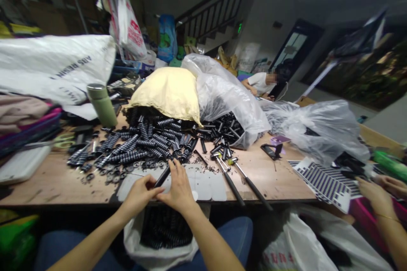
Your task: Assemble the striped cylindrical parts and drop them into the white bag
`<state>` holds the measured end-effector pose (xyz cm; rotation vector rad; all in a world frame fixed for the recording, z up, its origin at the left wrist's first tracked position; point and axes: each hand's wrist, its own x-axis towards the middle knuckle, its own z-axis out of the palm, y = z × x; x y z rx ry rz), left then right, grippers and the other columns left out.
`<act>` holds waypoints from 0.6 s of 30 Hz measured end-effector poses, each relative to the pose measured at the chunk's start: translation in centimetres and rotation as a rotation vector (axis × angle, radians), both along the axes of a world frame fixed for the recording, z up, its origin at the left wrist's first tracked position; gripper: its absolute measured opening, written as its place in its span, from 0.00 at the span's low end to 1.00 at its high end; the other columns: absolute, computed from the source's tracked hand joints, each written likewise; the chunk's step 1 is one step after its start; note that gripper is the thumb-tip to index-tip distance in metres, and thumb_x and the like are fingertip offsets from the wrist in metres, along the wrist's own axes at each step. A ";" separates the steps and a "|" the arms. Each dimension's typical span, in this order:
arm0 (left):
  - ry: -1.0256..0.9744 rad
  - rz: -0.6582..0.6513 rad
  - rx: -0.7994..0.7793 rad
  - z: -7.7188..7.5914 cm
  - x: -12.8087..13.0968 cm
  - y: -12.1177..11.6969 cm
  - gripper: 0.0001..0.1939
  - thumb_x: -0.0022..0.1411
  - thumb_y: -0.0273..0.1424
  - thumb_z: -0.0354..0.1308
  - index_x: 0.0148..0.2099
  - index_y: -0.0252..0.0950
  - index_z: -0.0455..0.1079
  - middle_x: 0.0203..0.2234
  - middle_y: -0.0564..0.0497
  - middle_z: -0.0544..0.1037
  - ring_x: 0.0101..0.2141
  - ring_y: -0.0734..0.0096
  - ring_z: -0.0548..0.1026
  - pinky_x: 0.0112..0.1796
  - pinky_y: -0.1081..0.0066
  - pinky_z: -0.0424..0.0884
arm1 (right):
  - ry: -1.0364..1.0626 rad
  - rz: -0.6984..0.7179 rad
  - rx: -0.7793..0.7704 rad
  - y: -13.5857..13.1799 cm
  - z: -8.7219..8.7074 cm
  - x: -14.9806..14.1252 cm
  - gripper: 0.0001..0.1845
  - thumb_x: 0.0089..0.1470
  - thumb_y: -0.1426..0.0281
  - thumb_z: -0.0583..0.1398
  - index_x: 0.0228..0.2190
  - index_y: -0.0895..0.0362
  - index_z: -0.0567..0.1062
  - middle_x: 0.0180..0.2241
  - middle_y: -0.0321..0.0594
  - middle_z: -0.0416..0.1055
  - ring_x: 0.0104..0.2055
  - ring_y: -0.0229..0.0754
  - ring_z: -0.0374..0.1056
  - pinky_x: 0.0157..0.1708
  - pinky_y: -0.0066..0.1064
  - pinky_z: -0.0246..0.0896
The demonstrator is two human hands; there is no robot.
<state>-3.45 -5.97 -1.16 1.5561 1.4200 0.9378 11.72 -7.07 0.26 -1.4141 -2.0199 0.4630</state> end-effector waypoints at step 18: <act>-0.205 -0.016 -0.117 -1.2 0.8 1.1 0.15 0.52 0.39 0.52 0.26 0.32 0.72 0.20 0.51 0.73 0.24 0.68 0.70 0.28 0.71 0.64 | -0.029 -0.110 -0.097 0.4 -2.5 0.8 0.45 0.35 0.64 0.64 0.55 0.61 0.54 0.57 0.53 0.48 0.59 0.54 0.45 0.56 0.45 0.46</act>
